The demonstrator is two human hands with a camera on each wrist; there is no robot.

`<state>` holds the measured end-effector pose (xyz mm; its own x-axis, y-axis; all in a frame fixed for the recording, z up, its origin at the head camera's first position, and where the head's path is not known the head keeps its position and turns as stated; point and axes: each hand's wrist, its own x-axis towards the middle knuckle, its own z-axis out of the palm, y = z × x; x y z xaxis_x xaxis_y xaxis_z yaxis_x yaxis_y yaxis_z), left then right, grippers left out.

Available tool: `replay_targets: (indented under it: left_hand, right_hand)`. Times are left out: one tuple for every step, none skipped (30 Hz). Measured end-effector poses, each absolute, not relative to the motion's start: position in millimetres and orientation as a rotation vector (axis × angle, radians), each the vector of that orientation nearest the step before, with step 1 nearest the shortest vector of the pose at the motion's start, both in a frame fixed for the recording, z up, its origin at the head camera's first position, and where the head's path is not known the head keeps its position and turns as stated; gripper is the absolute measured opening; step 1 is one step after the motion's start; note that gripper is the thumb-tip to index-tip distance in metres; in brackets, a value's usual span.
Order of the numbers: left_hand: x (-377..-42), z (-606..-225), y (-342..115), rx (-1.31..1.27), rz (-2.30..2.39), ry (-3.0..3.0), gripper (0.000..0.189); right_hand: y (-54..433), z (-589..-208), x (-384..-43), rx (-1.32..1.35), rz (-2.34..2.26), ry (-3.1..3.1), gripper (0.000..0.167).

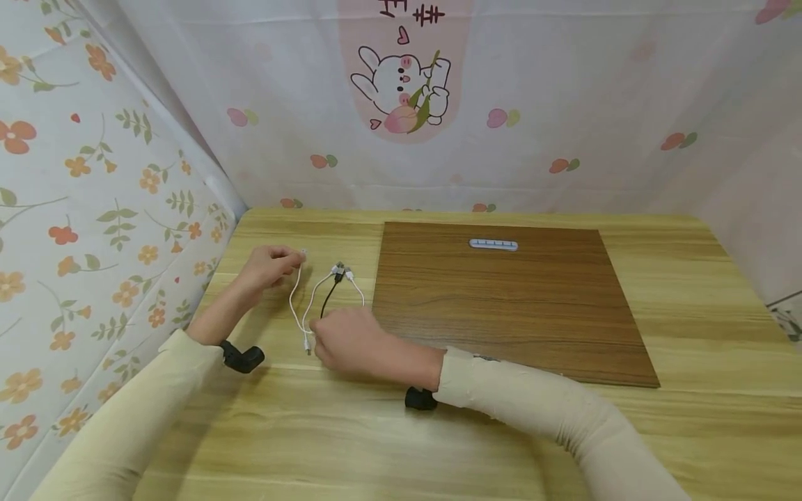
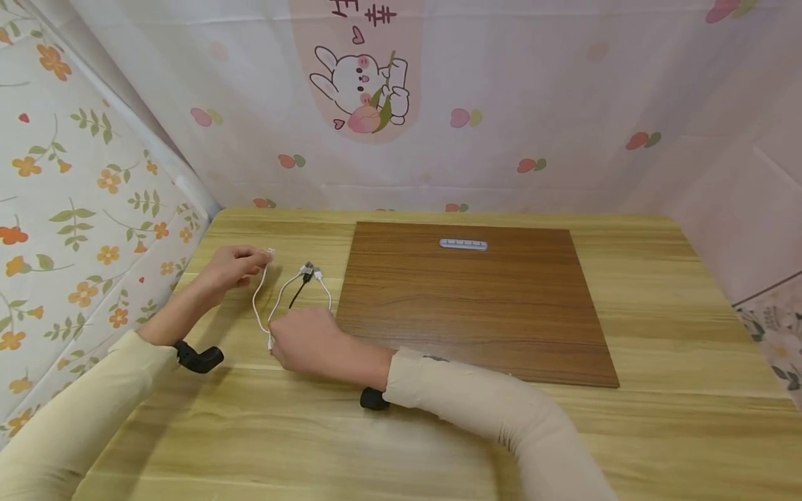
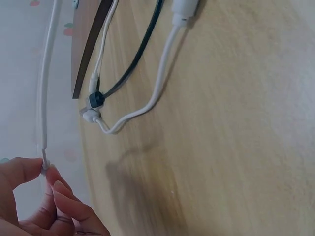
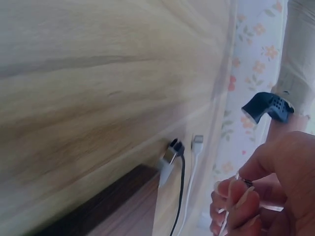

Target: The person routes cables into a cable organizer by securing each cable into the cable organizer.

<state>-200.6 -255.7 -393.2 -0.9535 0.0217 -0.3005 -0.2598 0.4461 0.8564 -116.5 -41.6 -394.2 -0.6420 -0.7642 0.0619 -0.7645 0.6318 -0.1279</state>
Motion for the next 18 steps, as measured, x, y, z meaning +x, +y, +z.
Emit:
replay_targets:
  left_hand:
    - [-201,-392,-255,-0.210,1.523,2.429,0.043]
    - [-202,-391,-254,-0.214,1.534,2.427,0.044]
    - [-203,-390,-252,-0.220,1.545,2.426,0.044]
    - [-204,-390,-251,-0.226,1.554,2.427,0.044]
    - [-204,-389,-251,-0.232,1.562,2.429,0.043]
    - [-205,-388,-250,-0.237,1.565,2.432,0.043]
    - [-205,-388,-249,-0.241,1.568,2.433,0.043]
    - [-206,-388,-248,-0.246,1.569,2.434,0.042]
    - [-206,-387,-248,-0.250,1.568,2.435,0.042]
    - [-206,-387,-247,-0.253,1.568,2.435,0.043]
    - [-206,-387,-247,-0.258,1.568,2.434,0.043]
    - [-206,-387,-247,-0.260,1.571,2.433,0.043]
    - [-207,-387,-246,-0.265,1.568,2.436,0.044]
    - [-207,-386,-246,-0.270,1.567,2.437,0.045]
    - [-207,-386,-245,-0.273,1.568,2.438,0.045]
    - [-207,-386,-245,-0.278,1.569,2.438,0.045]
    - [-208,-386,-244,-0.281,1.573,2.438,0.044]
    - [-208,-385,-243,-0.280,1.575,2.438,0.043]
  right_hand:
    - [-39,-394,-117,1.322,0.237,-2.818,0.017]
    - [-36,-394,-118,1.317,0.247,-2.801,0.018]
    - [-33,-393,-119,1.314,0.247,-2.782,0.019]
    - [-30,-393,-119,1.309,0.249,-2.766,0.020]
    - [-28,-392,-119,1.306,0.254,-2.754,0.022]
    - [-25,-391,-120,1.303,0.256,-2.744,0.022]
    - [-22,-390,-120,1.302,0.256,-2.734,0.022]
    - [-19,-390,-120,1.301,0.253,-2.729,0.021]
    - [-17,-389,-120,1.299,0.244,-2.723,0.020]
    - [-14,-388,-120,1.298,0.236,-2.716,0.019]
    - [-11,-388,-121,1.298,0.224,-2.709,0.018]
    - [-8,-387,-121,1.301,0.212,-2.702,0.017]
    - [-5,-386,-121,1.306,0.199,-2.692,0.015]
    - [-2,-386,-122,1.310,0.184,-2.682,0.014]
    - [1,-386,-122,1.314,0.171,-2.671,0.014]
    - [4,-385,-123,1.321,0.165,-2.660,0.014]
    - [7,-385,-124,1.325,0.159,-2.647,0.014]
    - [10,-385,-124,1.328,0.154,-2.634,0.014]
